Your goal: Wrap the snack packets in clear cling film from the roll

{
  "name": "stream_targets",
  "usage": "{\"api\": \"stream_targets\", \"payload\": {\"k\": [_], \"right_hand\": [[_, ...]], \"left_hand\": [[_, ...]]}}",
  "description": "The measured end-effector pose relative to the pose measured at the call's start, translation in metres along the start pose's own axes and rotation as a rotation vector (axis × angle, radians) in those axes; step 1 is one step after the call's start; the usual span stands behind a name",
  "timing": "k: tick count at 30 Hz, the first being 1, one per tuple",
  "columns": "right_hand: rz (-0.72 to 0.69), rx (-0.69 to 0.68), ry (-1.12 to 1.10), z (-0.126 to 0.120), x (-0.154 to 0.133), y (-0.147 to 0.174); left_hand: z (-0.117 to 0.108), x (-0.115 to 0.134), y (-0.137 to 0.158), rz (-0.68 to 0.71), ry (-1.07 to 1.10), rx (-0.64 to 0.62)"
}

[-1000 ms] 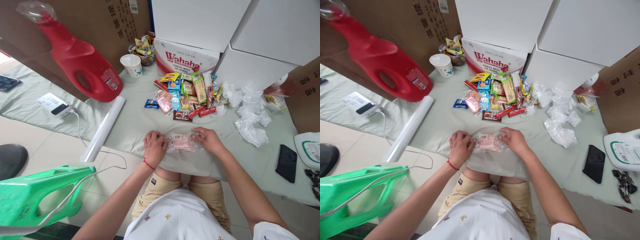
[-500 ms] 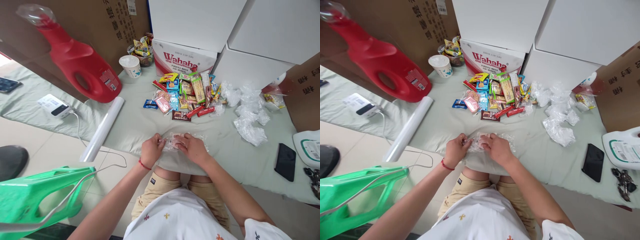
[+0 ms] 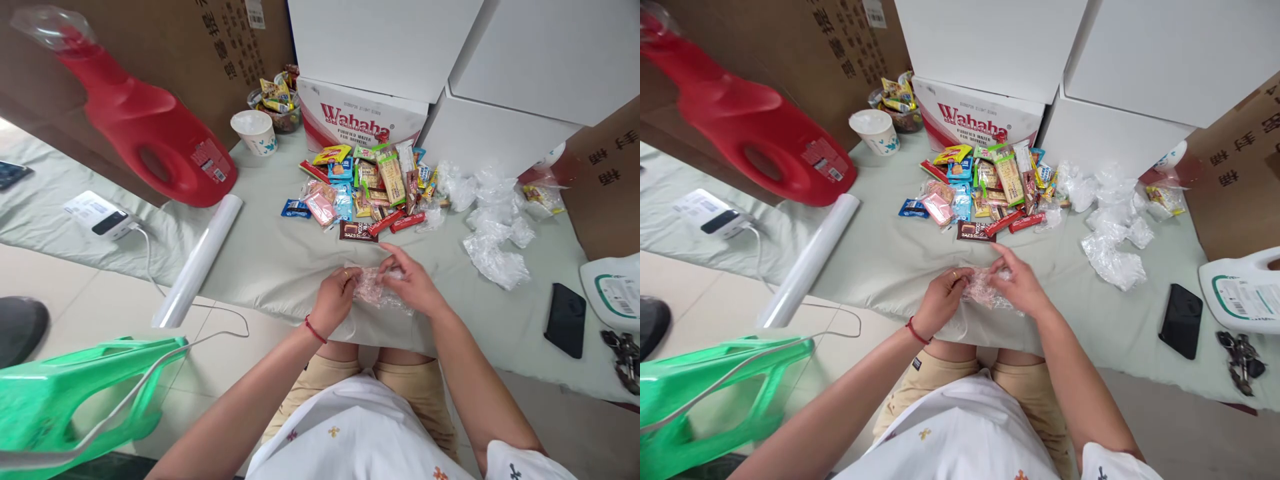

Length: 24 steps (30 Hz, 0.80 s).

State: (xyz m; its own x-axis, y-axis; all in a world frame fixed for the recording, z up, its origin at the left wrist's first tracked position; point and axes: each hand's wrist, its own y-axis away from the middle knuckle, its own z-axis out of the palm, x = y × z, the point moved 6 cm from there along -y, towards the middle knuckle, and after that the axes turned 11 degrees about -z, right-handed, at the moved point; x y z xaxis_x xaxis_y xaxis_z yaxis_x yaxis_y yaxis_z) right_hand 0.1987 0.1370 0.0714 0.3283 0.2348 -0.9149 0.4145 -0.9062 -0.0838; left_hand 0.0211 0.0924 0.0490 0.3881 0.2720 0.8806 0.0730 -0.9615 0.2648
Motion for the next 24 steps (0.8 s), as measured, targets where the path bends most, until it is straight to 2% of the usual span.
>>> {"api": "stream_targets", "payload": {"k": [3,5,7,9,13,15,17,20,22,24], "right_hand": [[0.124,0.409,0.053,-0.049,0.022,0.012],[0.212,0.541,0.087,-0.064,0.038,0.022],[0.279,0.499,0.102,-0.063,0.050,0.028],[0.328,0.381,0.107,-0.056,0.056,0.032],[0.412,0.117,0.021,-0.042,0.054,0.042],[0.423,0.048,-0.056,-0.041,0.049,0.045],[0.395,0.062,-0.093,-0.045,0.043,0.046],[0.350,0.129,-0.091,-0.055,0.038,0.048],[0.344,0.246,-0.117,-0.066,0.040,0.054],[0.330,0.447,-0.182,-0.083,0.045,0.068]], "left_hand": [[0.003,0.004,0.003,0.054,-0.175,0.037],[0.005,0.007,0.003,0.030,-0.282,0.037],[0.008,0.011,0.003,-0.004,-0.384,0.011],[0.007,0.014,0.001,-0.027,-0.474,0.010],[-0.001,0.018,-0.008,-0.010,-0.533,0.146],[-0.001,0.011,-0.016,-0.037,-0.504,0.138],[0.001,0.003,-0.024,-0.057,-0.466,0.092],[0.000,0.001,-0.029,-0.015,-0.441,0.073],[-0.001,0.003,-0.029,0.001,-0.439,0.043],[-0.002,0.004,-0.028,-0.016,-0.425,-0.019]]}}
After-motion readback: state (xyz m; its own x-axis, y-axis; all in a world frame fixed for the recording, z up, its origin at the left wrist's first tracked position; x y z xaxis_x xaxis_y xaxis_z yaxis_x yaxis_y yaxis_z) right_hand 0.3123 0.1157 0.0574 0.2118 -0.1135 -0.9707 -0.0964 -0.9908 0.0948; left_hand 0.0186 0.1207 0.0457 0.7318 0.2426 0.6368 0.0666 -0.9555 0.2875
